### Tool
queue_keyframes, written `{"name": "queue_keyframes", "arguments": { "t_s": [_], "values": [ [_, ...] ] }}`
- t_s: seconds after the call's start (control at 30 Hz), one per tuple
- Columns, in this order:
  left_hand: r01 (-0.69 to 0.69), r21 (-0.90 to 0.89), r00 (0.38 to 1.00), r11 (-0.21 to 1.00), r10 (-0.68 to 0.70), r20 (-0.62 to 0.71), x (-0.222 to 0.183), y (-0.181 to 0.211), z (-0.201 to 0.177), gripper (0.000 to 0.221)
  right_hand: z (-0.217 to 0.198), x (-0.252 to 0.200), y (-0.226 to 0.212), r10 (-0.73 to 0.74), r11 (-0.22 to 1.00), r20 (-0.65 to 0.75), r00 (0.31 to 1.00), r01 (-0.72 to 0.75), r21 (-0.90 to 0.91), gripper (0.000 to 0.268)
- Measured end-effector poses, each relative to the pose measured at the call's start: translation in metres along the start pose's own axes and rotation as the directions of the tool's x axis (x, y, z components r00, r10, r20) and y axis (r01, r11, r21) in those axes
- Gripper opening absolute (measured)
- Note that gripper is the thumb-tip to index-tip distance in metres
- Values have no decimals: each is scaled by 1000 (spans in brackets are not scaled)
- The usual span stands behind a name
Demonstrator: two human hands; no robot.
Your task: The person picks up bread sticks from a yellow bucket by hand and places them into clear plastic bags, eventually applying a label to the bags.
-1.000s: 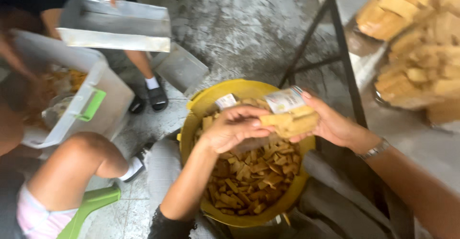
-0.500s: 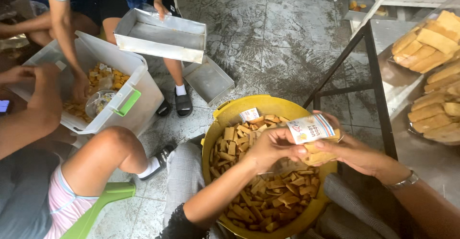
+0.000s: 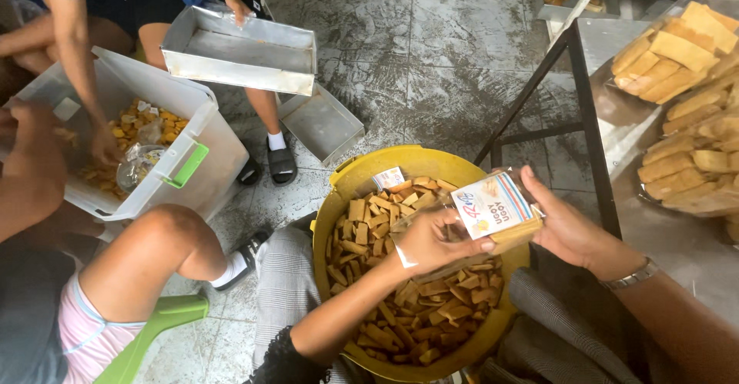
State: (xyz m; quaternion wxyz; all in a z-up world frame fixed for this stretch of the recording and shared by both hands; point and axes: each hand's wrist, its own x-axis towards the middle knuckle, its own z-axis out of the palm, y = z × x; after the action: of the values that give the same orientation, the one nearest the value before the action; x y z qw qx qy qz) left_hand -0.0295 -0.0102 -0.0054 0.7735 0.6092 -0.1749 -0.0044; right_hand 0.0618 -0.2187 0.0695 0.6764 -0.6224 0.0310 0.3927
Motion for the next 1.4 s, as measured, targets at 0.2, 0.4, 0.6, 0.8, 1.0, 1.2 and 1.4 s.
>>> {"name": "queue_keyframes", "arguments": {
  "t_s": [0.2, 0.4, 0.6, 0.8, 1.0, 1.2, 1.4],
  "values": [
    [-83, 244, 992, 966, 104, -76, -4, 10, 2, 35, -13, 10, 4, 16, 997, -4, 1000, -16, 69, 53],
    [299, -102, 950, 949, -306, -60, 7, -3, 10, 36, -14, 12, 11, 33, 996, 15, 999, -34, 84, 57],
    [135, 305, 991, 943, -135, -19, 4, 19, -7, 33, -7, 6, 2, 15, 970, 61, 998, 1, -244, 62],
    [-121, 542, 991, 832, 74, 108, -2, 61, -26, 17, -3, -2, 0, 118, 975, 138, 983, -89, -201, 82],
    [412, 605, 897, 682, -419, -139, 2, 90, -35, 23, -2, -1, 5, -276, 833, 413, 868, 430, -348, 114],
    [-333, 649, 936, 684, 324, 138, -8, 85, -19, 31, 6, -10, 0, -437, 888, 444, 782, 455, 72, 96],
    [-399, 701, 911, 590, 342, 231, -4, 85, -18, 17, 3, -9, 4, -275, 957, 450, 849, 287, 44, 78]
  ]
}}
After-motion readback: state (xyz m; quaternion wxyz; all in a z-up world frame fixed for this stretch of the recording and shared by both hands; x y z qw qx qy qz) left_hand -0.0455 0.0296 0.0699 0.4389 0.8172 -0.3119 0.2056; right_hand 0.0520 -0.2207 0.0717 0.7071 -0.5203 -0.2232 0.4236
